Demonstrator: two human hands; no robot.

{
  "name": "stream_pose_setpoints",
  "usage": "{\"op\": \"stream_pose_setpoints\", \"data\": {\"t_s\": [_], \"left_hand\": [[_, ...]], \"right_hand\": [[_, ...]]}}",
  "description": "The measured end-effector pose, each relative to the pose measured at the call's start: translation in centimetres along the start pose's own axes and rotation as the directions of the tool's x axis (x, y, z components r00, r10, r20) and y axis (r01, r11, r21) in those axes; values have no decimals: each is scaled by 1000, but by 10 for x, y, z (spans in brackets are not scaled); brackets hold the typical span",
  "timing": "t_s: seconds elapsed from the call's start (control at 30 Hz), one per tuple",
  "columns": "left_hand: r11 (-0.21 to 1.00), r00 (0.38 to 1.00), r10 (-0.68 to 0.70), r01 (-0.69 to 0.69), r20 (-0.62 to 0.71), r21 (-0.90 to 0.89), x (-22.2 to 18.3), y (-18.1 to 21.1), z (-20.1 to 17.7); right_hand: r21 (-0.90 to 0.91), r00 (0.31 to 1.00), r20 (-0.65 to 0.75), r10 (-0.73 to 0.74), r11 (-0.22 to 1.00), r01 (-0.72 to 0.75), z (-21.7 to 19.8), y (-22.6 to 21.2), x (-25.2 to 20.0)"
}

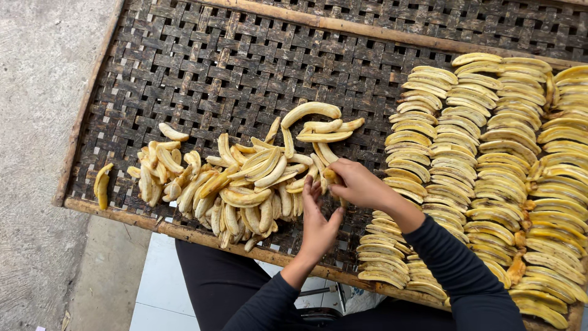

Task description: The person picks up banana slices from a pile and arranges them into neat, overlapping rows on a woven drying rack by hand.

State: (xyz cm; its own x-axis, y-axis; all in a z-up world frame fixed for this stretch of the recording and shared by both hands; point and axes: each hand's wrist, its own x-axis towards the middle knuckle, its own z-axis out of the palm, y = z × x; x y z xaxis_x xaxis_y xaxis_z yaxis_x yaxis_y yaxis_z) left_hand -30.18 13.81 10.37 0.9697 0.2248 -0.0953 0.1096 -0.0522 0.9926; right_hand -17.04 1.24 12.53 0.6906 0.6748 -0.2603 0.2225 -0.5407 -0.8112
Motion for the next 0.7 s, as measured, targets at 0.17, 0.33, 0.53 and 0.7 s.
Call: {"op": "stream_pose_setpoints", "data": {"t_s": [0.17,0.33,0.53,0.7], "left_hand": [[852,944,-247,320,220,-415,40,-8,19],[790,951,-220,305,218,-532,70,-14,44],[542,927,-340,332,160,-772,105,-8,49],[549,916,-388,321,104,-772,102,-3,37]], "right_hand": [[-23,997,-49,-55,998,54,-54,-9,-8],[167,983,-161,86,984,-58,-101,13,3],[352,808,-532,254,934,-62,-184,123,63],[419,648,-691,320,908,-2,-222,230,89]]}}
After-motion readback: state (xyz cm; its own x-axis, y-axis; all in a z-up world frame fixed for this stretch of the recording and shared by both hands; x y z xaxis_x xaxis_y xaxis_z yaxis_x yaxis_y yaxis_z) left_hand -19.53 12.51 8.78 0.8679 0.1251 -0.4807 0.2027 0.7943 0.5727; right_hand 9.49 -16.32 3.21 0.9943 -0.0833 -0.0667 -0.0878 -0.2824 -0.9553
